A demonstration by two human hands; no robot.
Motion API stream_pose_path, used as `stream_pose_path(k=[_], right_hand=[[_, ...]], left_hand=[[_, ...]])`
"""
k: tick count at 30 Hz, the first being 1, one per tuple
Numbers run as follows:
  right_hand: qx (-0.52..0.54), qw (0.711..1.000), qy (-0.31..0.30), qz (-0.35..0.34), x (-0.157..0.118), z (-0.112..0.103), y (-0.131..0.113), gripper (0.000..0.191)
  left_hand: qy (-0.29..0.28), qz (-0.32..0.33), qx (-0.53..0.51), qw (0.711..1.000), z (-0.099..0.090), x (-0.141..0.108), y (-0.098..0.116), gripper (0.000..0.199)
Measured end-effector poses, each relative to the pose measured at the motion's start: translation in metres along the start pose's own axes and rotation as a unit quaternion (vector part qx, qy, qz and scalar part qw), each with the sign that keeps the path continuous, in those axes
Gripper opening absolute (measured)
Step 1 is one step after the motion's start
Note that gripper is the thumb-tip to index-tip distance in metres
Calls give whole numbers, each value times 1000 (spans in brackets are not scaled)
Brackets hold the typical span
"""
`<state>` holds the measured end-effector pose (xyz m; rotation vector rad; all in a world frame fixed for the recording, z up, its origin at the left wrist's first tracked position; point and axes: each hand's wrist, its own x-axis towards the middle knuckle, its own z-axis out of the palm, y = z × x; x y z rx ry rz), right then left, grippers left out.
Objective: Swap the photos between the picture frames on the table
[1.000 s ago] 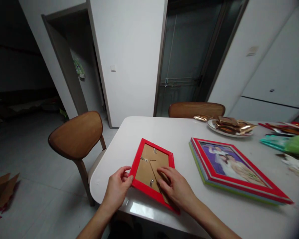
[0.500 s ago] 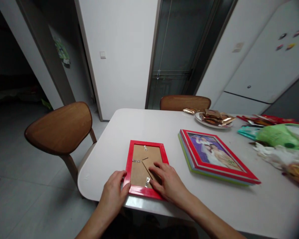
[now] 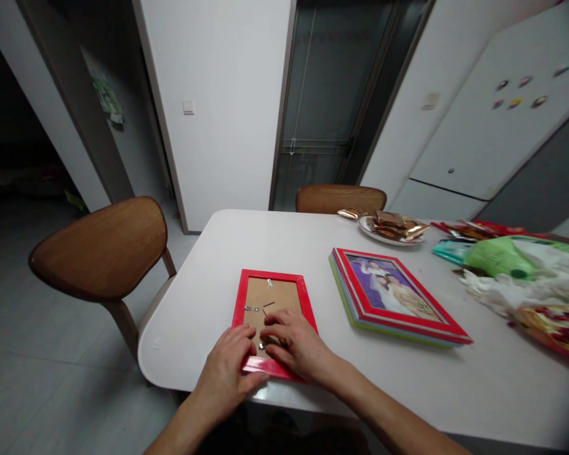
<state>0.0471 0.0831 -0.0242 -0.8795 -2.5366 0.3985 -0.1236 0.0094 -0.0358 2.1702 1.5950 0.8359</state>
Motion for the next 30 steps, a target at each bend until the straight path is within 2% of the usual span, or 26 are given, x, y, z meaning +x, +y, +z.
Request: stream_pose_path(k=[3, 6, 8, 14, 19, 22, 25, 30], right_hand=[[-25, 995, 31, 88, -2, -12, 16, 25], [-86, 981, 11, 176, -3, -23, 32, 22], [-104, 975, -10, 194, -2, -24, 36, 20], [-155, 960, 3, 233, 5, -19, 35, 21], [-194, 954, 8, 227, 11, -17, 30, 23], [-136, 977, 23, 162, 23, -7, 17, 23], [-92, 989, 4, 113, 40, 7, 4, 22], [-121, 983, 10, 137, 61, 25, -2, 21]], left_hand=[[3, 1, -1, 1000, -1, 0, 1, 19], [5, 1, -3, 1000, -1, 1, 1, 19], [5, -2, -5, 1000, -1, 2, 1, 19], [4, -8, -18, 1000, -1, 0, 1, 20], [14, -5, -14, 1000, 1, 0, 2, 22], [13, -2, -3, 1000, 3, 1, 4, 24], [16, 1, 9, 1000, 5, 1, 7, 25], [20, 3, 19, 1000, 5, 0, 11, 27]])
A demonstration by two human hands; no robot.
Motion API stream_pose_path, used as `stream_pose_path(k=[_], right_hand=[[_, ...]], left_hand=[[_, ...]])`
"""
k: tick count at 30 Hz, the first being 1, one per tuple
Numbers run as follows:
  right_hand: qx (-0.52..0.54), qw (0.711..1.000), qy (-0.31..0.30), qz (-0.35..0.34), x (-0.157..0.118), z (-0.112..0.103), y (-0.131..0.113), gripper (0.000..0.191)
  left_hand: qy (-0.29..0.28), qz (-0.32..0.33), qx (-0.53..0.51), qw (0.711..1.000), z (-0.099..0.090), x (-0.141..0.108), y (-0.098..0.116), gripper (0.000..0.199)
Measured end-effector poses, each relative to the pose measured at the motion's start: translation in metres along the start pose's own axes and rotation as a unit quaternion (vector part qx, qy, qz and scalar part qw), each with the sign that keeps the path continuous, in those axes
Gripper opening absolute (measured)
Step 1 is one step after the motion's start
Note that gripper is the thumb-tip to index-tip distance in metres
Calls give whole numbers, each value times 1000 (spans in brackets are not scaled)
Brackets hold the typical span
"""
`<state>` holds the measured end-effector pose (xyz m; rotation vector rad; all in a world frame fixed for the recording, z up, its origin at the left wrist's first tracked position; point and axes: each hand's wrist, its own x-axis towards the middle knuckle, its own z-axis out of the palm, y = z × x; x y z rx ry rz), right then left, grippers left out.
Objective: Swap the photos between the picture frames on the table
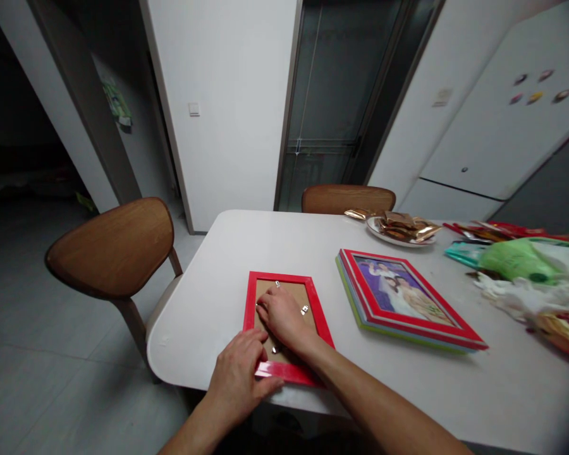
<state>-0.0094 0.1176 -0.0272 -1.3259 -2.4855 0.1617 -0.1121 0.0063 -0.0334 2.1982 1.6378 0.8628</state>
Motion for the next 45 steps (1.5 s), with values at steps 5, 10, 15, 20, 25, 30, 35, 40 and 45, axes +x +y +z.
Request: stream_pose_path(k=[5, 10, 15, 20, 25, 30, 35, 40, 45], right_hand=[[-3, 999, 29, 18, 2, 2, 15, 23], [-43, 991, 35, 118, 6, -3, 38, 30], [-41, 991, 28, 123, 10, -2, 44, 30], [-28, 991, 11, 129, 11, -5, 40, 30], [1, 994, 28, 103, -4, -22, 39, 34], [22, 996, -39, 81, -39, -32, 37, 41], [51, 995, -33, 79, -45, -34, 36, 37], [63, 995, -16, 72, -34, -62, 23, 26], [133, 991, 22, 15, -32, -76, -3, 30]], left_hand=[[4, -4, 4, 1000, 1, -1, -1, 28], [1, -7, -3, 1000, 3, -2, -2, 27], [3, -17, -10, 1000, 3, 0, 3, 26], [-1, -18, -15, 1000, 3, 2, 5, 25], [-1, -20, -13, 1000, 3, 1, 4, 26], [1, -20, -16, 1000, 4, 0, 5, 25], [12, -32, -60, 998, 3, -1, 3, 29], [86, -101, -228, 964, -3, 13, 0, 31], [101, -200, -459, 860, -28, 30, -6, 38]])
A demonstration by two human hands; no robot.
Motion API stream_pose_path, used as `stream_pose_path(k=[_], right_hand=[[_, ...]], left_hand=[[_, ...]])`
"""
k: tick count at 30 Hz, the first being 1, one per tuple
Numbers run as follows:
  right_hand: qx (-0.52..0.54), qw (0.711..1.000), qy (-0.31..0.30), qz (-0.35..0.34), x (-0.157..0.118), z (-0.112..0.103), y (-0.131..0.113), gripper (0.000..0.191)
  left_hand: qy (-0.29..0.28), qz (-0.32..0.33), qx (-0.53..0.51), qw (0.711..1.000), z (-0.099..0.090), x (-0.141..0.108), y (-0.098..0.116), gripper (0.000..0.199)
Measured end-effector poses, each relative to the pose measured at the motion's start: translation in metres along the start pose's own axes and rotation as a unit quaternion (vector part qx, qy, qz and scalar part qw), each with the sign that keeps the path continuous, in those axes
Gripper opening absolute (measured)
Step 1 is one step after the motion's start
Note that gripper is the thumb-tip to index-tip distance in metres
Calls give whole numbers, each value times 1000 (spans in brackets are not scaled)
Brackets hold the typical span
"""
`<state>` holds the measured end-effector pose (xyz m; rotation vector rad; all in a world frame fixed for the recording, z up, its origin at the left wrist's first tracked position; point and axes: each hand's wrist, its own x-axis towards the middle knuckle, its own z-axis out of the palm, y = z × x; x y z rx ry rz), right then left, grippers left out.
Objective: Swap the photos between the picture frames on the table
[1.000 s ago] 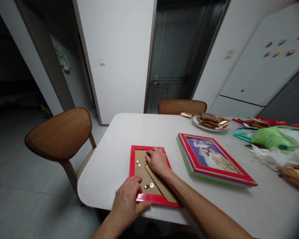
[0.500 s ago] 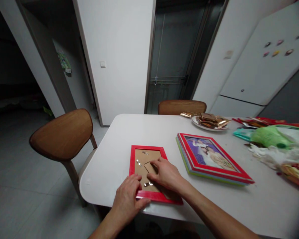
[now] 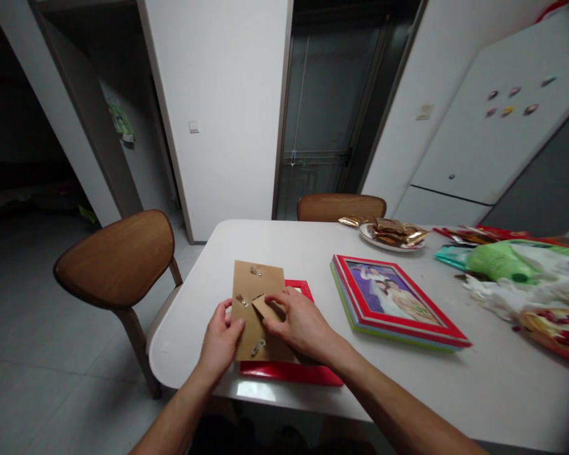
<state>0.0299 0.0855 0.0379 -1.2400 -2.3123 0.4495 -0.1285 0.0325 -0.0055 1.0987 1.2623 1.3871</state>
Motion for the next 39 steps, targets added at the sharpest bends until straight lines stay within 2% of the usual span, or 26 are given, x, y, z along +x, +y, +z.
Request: stream_pose_path(k=[3, 5, 8, 11, 14, 17, 20, 21, 23, 25, 26, 28, 31, 34, 36, 39], right_hand=[[14, 999, 28, 11, -3, 4, 10, 36], [-29, 997, 35, 63, -8, 7, 29, 37], [-115, 983, 13, 140, -17, 13, 61, 37], [-149, 972, 0, 182, -22, 19, 81, 42], [-133, 973, 9, 188, -22, 22, 88, 47], [-78, 974, 27, 212, -17, 19, 90, 50], [108, 954, 32, 277, -15, 14, 87, 55], [203, 934, 29, 293, -15, 11, 84, 58], [388, 868, 30, 307, -16, 6, 75, 64], [504, 807, 41, 305, -17, 1, 65, 71], [533, 789, 47, 303, -17, -1, 60, 73], [557, 775, 53, 293, -18, -5, 52, 77], [557, 783, 55, 273, -17, -8, 47, 79], [520, 810, 59, 264, -15, -6, 52, 80], [462, 843, 57, 269, -14, -3, 62, 78], [301, 913, 56, 271, -14, 5, 79, 64]], left_hand=[[59, -29, -21, 998, -31, 3, 8, 39], [95, -42, -6, 995, -58, 3, 7, 38], [103, -69, 66, 990, -92, 1, -2, 35], [109, -80, 143, 981, -108, 1, -11, 33], [143, -65, 201, 967, -110, 5, -13, 38], [182, -17, 271, 945, -102, 7, -11, 47], [157, 73, 365, 915, -75, 3, -8, 44], [131, 102, 389, 906, -62, 0, -8, 42], [59, 141, 397, 905, -29, -8, -7, 41], [-16, 165, 391, 905, 7, -16, -6, 46], [-47, 181, 385, 904, 23, -19, -6, 50], [-87, 224, 385, 891, 50, -22, -5, 55], [-108, 290, 403, 861, 71, -20, 0, 54], [-89, 337, 402, 847, 67, -15, 10, 56], [-25, 329, 380, 864, 52, -12, 19, 54], [108, 250, 336, 902, 19, -7, 26, 42]])
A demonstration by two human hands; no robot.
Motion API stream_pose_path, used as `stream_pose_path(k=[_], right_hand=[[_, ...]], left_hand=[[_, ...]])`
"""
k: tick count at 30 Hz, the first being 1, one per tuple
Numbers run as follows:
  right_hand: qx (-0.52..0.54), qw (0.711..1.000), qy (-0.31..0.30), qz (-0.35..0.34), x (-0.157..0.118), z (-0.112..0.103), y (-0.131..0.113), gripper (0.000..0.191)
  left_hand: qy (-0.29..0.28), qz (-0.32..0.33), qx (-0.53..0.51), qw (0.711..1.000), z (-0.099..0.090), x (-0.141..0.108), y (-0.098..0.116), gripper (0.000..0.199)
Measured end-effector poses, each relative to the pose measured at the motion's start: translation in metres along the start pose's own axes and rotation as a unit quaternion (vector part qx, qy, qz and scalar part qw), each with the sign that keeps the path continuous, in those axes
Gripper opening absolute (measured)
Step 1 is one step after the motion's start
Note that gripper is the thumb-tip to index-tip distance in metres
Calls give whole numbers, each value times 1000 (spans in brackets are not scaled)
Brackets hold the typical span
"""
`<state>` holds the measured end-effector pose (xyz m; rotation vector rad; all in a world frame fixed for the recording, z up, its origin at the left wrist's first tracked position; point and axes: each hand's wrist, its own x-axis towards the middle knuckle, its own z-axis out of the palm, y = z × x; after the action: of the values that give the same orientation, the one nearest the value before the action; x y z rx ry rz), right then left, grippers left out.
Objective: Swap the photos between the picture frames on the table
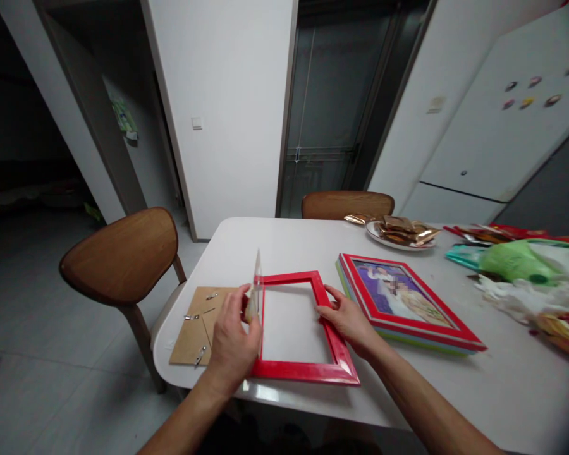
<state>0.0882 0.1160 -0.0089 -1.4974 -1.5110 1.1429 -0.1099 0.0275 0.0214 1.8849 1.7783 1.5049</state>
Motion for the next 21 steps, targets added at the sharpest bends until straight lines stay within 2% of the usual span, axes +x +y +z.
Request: stream_pose_path(k=[2, 5, 8, 10, 14, 17, 21], right_hand=[[-128, 991, 31, -31, 6, 0, 10, 54], [-262, 960, 61, -77, 10, 1, 20, 46], [-336, 931, 72, -120, 11, 5, 23, 41], [-374, 914, 75, -137, 11, 7, 24, 39], [-414, 896, 70, -143, 11, 7, 28, 39], [-415, 895, 68, -150, 10, 7, 27, 37], [-350, 907, 98, -211, 2, 17, 15, 37]], left_hand=[[26, -80, -23, 996, -14, 0, -21, 39], [8, -185, -71, 980, -24, -9, -57, 41], [-23, -226, -59, 972, -25, -20, -80, 45], [-42, -223, 1, 974, -25, -24, -82, 45], [-101, -186, 132, 968, -30, -24, -70, 37], [-123, -131, 209, 961, -33, -25, -65, 29], [-133, -82, 267, 951, -33, -28, -66, 27]])
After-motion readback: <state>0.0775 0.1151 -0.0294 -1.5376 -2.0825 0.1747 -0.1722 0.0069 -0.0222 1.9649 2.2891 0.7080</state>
